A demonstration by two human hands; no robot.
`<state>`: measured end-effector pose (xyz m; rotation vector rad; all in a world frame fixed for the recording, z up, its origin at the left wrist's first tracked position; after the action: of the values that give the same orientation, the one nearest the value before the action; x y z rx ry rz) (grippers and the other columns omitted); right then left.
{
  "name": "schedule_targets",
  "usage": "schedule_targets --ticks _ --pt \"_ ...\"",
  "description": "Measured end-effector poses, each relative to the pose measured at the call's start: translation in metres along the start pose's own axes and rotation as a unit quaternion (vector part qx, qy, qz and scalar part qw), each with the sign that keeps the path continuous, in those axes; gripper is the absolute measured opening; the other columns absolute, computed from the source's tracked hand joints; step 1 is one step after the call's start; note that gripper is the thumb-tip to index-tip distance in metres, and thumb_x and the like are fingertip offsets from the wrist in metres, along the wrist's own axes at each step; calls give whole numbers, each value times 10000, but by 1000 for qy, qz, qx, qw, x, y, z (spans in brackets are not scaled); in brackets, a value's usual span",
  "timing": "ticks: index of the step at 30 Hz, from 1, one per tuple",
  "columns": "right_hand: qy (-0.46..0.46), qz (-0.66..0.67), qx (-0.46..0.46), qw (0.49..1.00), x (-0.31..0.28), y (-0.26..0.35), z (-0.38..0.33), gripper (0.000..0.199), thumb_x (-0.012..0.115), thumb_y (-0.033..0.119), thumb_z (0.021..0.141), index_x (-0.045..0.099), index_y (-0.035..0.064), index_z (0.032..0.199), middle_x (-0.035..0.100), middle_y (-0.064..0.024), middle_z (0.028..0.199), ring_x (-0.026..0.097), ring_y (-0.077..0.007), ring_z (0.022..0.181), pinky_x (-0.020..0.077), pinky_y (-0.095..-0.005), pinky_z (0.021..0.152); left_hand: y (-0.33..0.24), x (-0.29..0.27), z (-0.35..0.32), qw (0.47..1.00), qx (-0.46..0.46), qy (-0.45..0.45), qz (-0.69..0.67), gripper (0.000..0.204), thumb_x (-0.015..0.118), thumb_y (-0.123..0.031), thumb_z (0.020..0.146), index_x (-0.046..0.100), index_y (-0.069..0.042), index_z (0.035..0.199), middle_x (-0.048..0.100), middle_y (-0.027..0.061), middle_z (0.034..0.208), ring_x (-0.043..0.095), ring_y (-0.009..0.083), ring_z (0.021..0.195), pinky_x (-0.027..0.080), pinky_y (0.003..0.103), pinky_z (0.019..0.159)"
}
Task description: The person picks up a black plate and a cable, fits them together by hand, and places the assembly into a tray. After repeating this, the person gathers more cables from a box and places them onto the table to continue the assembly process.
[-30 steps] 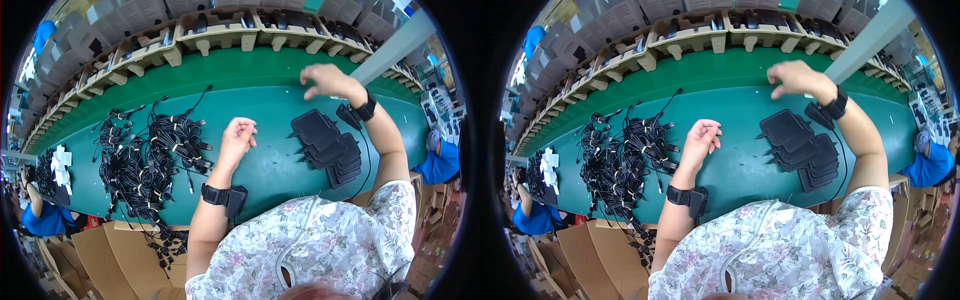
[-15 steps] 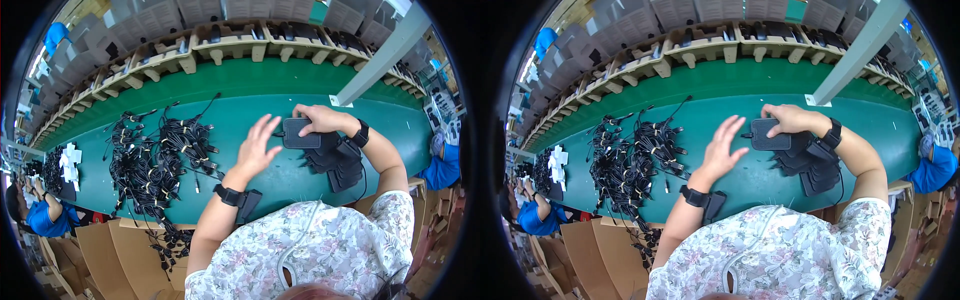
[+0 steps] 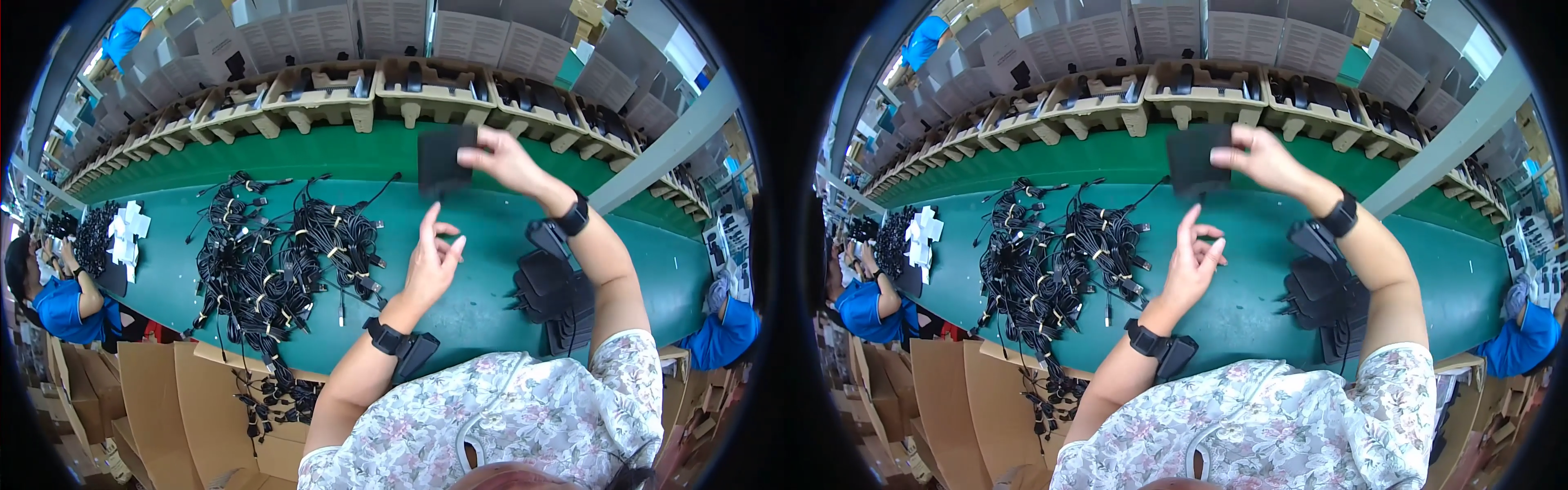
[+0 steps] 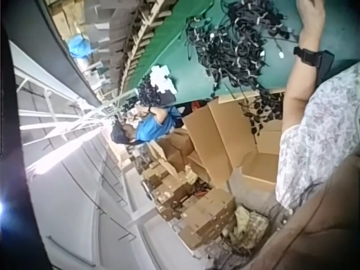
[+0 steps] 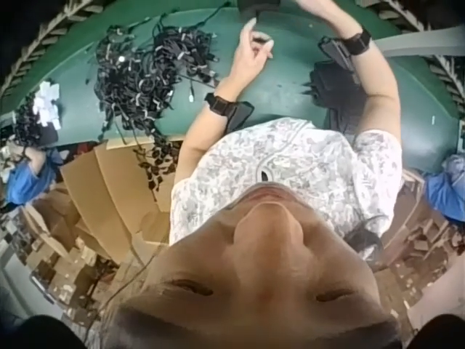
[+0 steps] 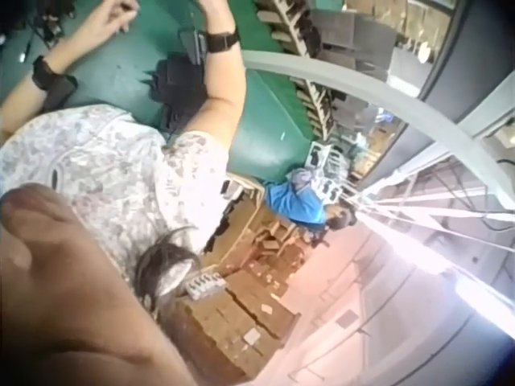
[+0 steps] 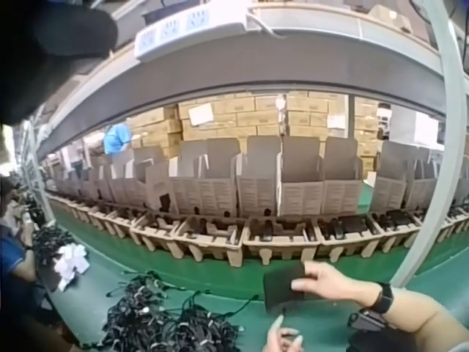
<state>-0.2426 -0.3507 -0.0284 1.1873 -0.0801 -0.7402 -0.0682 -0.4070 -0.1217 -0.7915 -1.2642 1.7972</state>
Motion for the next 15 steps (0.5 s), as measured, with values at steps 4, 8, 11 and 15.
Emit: schedule_targets --ticks 4,8,11,15 --pt "-243 -87 -5 966 -75 -39 72 273 620 196 845 568 -28 991 573 -13 757 495 -77 678 427 -241 590 11 2 -3 994 -3 30 108 488 545 -52 864 324 -30 1298 523 86 984 578 130 655 480 245 584" --pt "-336 -248 90 904 -115 -70 125 420 615 337 825 557 -48 983 616 -167 876 580 -302 793 450 -372 730 14 3 -8 989 -5 52 141 491 555 -57 858 328 -33 1293 523 87 981 577 130 657 483 252 586" --pt "-296 -501 19 813 -136 -112 144 472 585 353 839 543 -76 1031 615 -221 857 588 -336 796 455 -357 658 15 12 -6 989 -2 54 137 481 560 -57 854 343 -37 1282 521 84 972 575 128 656 484 256 587" --pt "-91 -439 171 877 -114 -111 170 527 573 399 834 535 -78 1056 595 -265 973 548 -417 929 455 -397 705 14 -1 -6 987 -10 33 155 450 568 -59 844 375 -42 1250 518 86 957 576 147 666 485 272 602"
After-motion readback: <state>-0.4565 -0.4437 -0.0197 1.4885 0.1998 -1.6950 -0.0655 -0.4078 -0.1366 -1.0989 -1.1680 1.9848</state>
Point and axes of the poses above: each hand's wrist, its own z-axis towards the middle knuckle, its own x-axis out of the palm, y = z × x, the point moved 3 cm from there along z, towards the middle knuckle
